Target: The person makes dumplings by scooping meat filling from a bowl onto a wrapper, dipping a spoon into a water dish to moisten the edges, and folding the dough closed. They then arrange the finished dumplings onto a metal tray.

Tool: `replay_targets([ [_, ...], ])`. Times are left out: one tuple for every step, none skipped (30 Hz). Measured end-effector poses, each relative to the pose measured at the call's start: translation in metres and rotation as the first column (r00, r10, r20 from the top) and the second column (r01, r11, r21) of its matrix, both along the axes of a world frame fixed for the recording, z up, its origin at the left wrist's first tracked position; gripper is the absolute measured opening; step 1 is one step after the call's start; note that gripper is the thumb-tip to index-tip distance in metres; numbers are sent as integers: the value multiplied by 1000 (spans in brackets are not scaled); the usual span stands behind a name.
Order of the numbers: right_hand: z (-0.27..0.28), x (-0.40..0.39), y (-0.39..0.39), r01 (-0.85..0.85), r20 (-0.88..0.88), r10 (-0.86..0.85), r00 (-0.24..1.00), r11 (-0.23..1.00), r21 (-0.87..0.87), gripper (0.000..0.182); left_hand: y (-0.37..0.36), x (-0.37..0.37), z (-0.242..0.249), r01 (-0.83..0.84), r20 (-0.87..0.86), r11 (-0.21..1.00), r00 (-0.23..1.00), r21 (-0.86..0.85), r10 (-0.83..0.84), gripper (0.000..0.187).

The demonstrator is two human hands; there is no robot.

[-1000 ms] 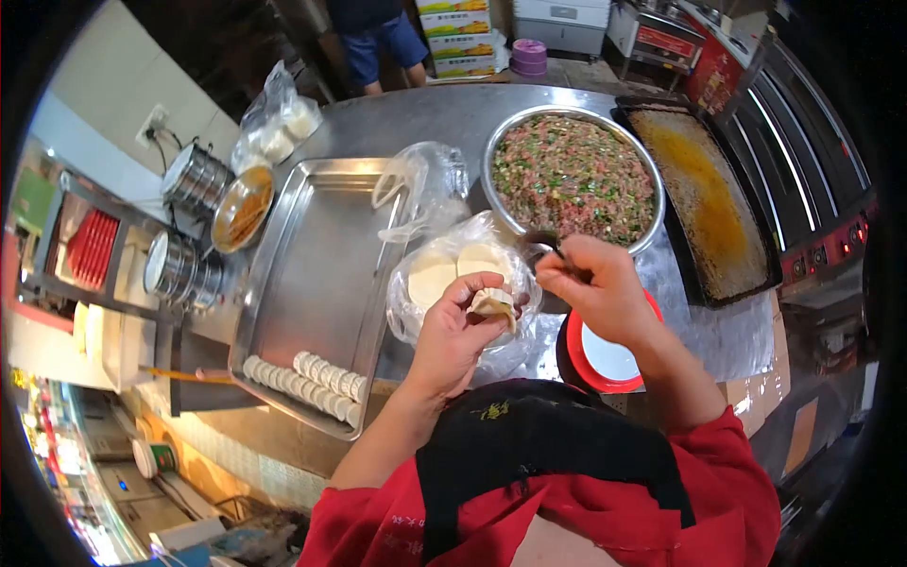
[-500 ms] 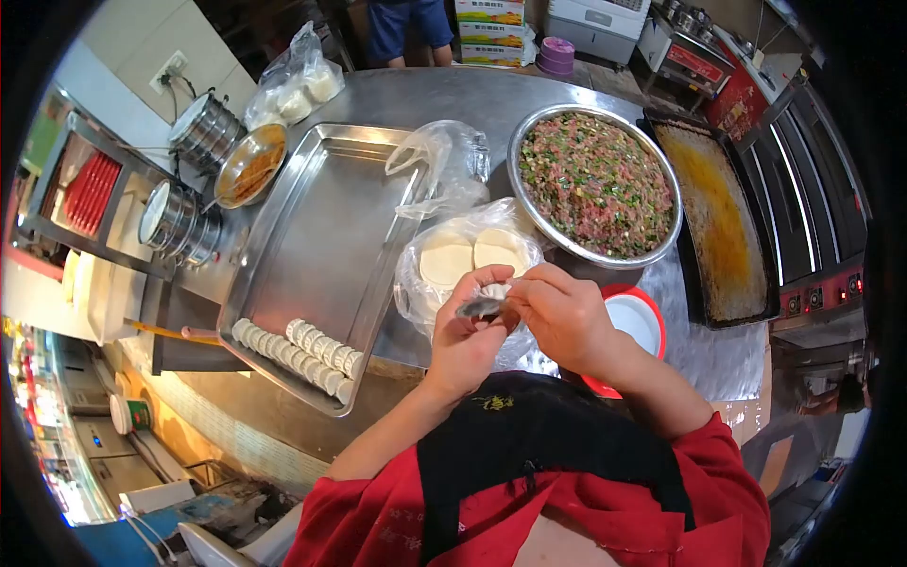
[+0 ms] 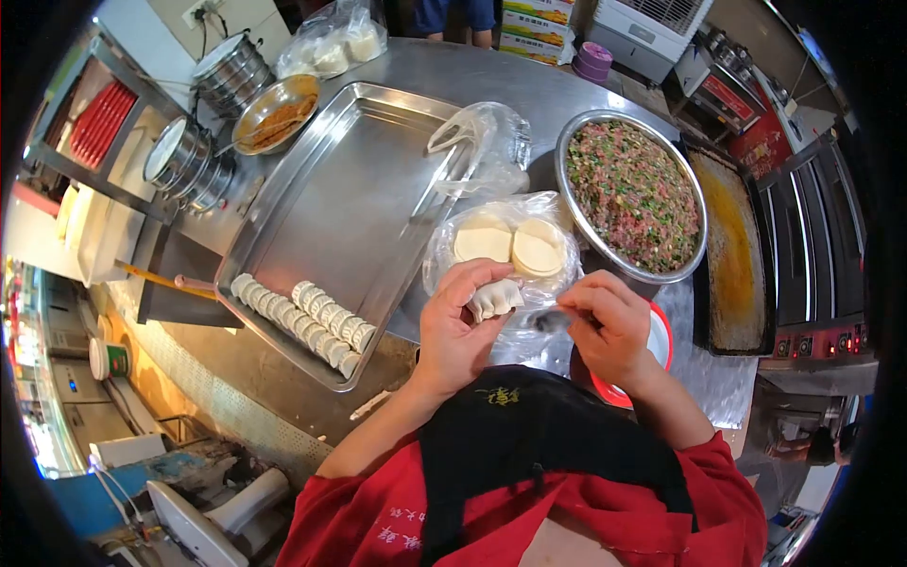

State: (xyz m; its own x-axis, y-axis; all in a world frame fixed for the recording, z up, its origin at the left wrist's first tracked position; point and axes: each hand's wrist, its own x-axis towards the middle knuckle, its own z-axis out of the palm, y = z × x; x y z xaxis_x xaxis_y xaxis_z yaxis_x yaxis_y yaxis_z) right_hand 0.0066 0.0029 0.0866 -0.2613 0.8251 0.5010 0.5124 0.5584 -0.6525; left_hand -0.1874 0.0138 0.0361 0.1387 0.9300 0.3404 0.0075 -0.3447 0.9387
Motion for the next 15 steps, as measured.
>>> replay_targets([
  [-5, -4, 2, -42, 6, 42, 999, 997, 62, 21, 0, -3, 0, -9, 4, 1000, 1000, -1, 9, 47],
  [-4, -11, 5, -50, 10, 50, 999, 997, 61, 21, 0, -6, -1, -5, 48, 1000, 999, -14, 6, 48],
  [-3, -19, 8, -87, 59, 79, 995, 985, 148, 22, 0, -9, -1, 0, 92, 1000, 996, -27, 2, 48],
  [-1, -26, 11, -128, 109, 105, 988, 964, 232, 24, -1, -11, 1, -7, 96, 1000, 995, -28, 10, 48],
  [0, -33, 13, -149, 138, 116, 984, 955, 257, 26, -2, -13, 5, 31, 199, 993, 980, -110, -9, 46],
  [0, -38, 15, -161, 141, 128, 982, 953, 255, 26, -3, -15, 7, 76, 300, 980, 954, -186, -17, 45],
  [-2, -43, 17, -180, 194, 130, 972, 945, 273, 26, -4, -19, 7, 63, 302, 980, 953, -189, -3, 45],
  [-3, -49, 20, -204, 245, 133, 960, 935, 291, 25, -6, -23, 6, 137, 351, 956, 936, -258, -40, 44],
  [-5, -55, 22, -204, 262, 119, 958, 923, 326, 23, -7, -28, 5, 210, 401, 923, 913, -322, -68, 43],
  [-6, -60, 24, -224, 257, 142, 956, 920, 323, 23, -7, -32, 2, 188, 398, 926, 916, -327, -46, 43],
  [-7, -63, 26, -227, 296, 134, 946, 924, 306, 22, -6, -35, -5, 206, 367, 923, 927, -325, -77, 43],
  [-9, -67, 28, -230, 330, 128, 935, 929, 291, 20, -5, -40, -11, 220, 331, 919, 938, -326, -107, 43],
  [-12, -71, 29, -245, 342, 156, 927, 941, 235, 19, -3, -47, -14, 145, 142, 968, 983, -206, -117, 41],
  [-18, -75, 30, -255, 376, 176, 910, 952, 171, 18, -1, -61, -7, 108, -61, 989, 992, -105, -115, 39],
  [-24, -78, 33, -275, 365, 221, 904, 956, 101, 18, -4, -64, -13, 69, -64, 990, 995, -121, -77, 36],
])
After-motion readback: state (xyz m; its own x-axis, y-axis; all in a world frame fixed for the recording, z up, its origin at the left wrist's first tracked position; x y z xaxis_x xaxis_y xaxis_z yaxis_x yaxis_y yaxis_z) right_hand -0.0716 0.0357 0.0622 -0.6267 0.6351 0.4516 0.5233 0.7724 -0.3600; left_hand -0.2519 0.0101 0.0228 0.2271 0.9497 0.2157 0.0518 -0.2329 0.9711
